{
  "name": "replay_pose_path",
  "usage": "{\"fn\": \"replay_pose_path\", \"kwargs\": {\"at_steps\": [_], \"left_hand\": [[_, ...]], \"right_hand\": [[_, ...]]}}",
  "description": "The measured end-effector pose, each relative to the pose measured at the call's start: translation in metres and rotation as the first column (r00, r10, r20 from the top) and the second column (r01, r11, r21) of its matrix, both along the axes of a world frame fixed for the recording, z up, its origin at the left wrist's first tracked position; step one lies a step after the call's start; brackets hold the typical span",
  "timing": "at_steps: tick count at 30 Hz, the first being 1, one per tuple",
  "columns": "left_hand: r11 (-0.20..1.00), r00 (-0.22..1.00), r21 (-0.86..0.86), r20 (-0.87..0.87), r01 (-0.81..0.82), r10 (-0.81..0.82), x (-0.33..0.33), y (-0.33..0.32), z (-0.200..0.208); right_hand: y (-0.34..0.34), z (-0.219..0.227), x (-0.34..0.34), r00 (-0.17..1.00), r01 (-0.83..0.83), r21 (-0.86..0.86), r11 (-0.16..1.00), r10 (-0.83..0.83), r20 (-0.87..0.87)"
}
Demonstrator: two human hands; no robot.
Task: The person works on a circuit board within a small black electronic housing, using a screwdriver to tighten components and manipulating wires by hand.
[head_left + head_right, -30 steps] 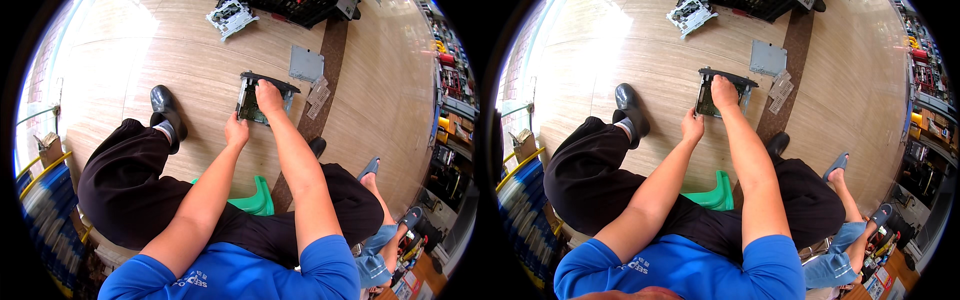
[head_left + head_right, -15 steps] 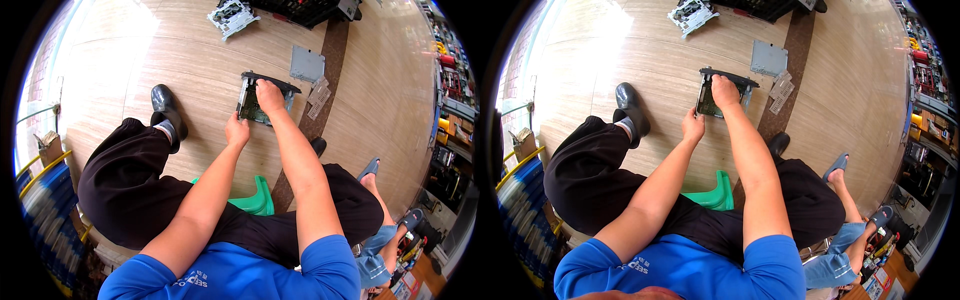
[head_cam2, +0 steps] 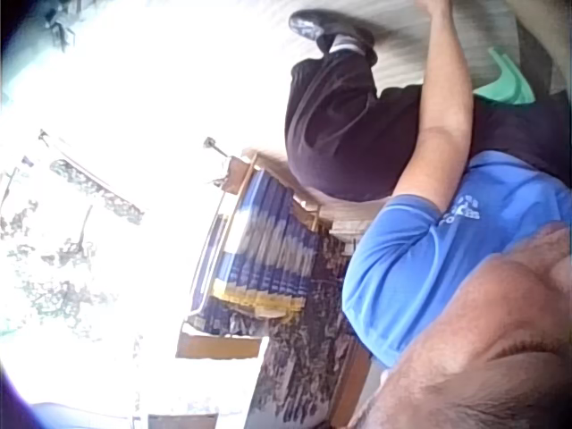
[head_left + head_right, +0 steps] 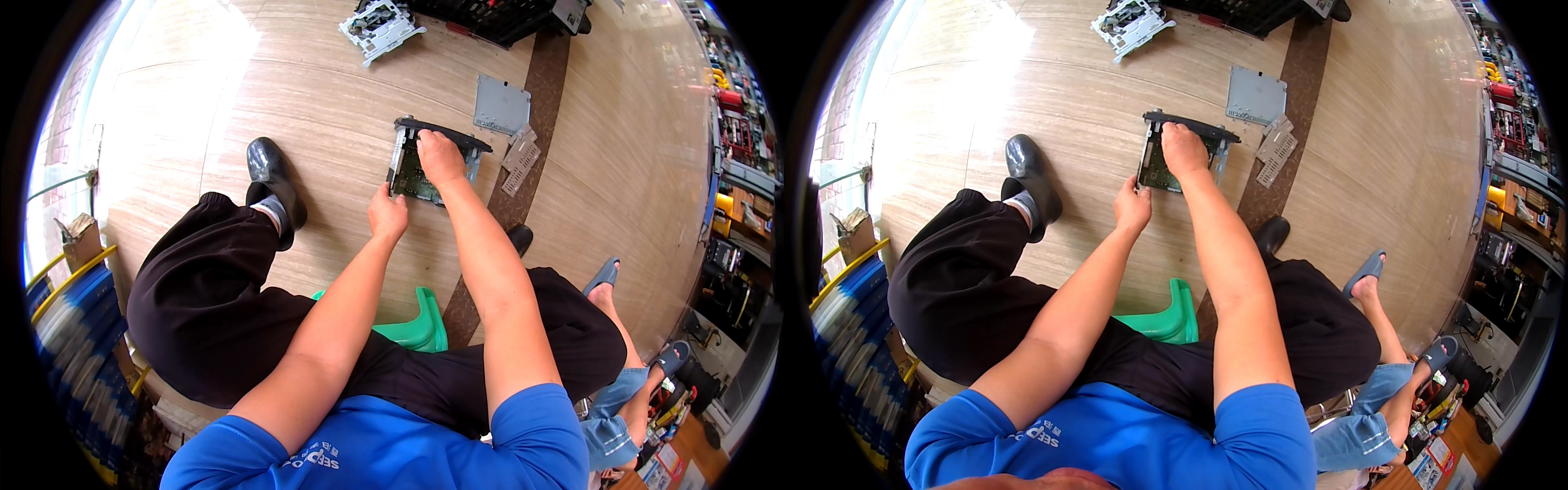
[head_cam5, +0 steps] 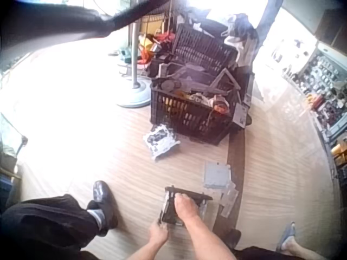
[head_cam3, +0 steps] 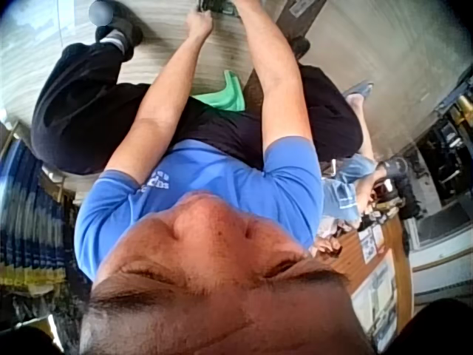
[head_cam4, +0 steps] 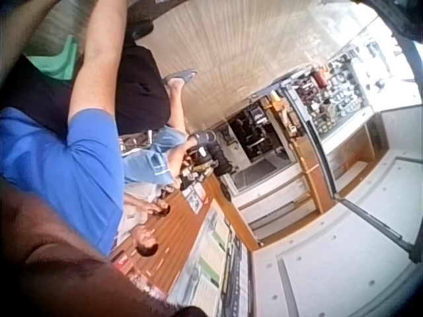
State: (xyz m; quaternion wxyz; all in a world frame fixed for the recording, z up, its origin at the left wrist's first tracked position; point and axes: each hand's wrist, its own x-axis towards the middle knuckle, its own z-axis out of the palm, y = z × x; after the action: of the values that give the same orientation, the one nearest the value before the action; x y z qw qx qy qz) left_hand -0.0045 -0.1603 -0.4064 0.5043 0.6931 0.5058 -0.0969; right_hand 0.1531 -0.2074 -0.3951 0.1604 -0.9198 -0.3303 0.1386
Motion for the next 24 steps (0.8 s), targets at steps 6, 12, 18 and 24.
{"fn": "replay_pose_path", "kwargs": {"at_steps": [6,12,18,24], "left_hand": [[1.0,1.0,-0.01,0.0,-0.006,0.006,0.0,0.0,0.001],[0.999,1.0,0.05,0.009,-0.007,0.007,-0.001,-0.003,-0.005],[0.999,1.0,0.039,0.002,0.002,-0.002,0.0,-0.001,0.002],[1.0,1.0,-0.001,-0.003,0.001,-0.001,0.001,0.001,0.007]], "right_hand": [[0.001,0.003,0.001,0.999,-0.03,0.019,0.999,0.03,-0.01],[0.002,0.005,0.003,0.999,-0.041,-0.009,0.999,0.041,-0.019],[0.002,0.003,0.002,1.0,-0.019,-0.034,0.999,0.018,-0.015],[0.002,0.001,-0.001,0.999,-0.018,0.026,1.0,0.017,0.043]]}}
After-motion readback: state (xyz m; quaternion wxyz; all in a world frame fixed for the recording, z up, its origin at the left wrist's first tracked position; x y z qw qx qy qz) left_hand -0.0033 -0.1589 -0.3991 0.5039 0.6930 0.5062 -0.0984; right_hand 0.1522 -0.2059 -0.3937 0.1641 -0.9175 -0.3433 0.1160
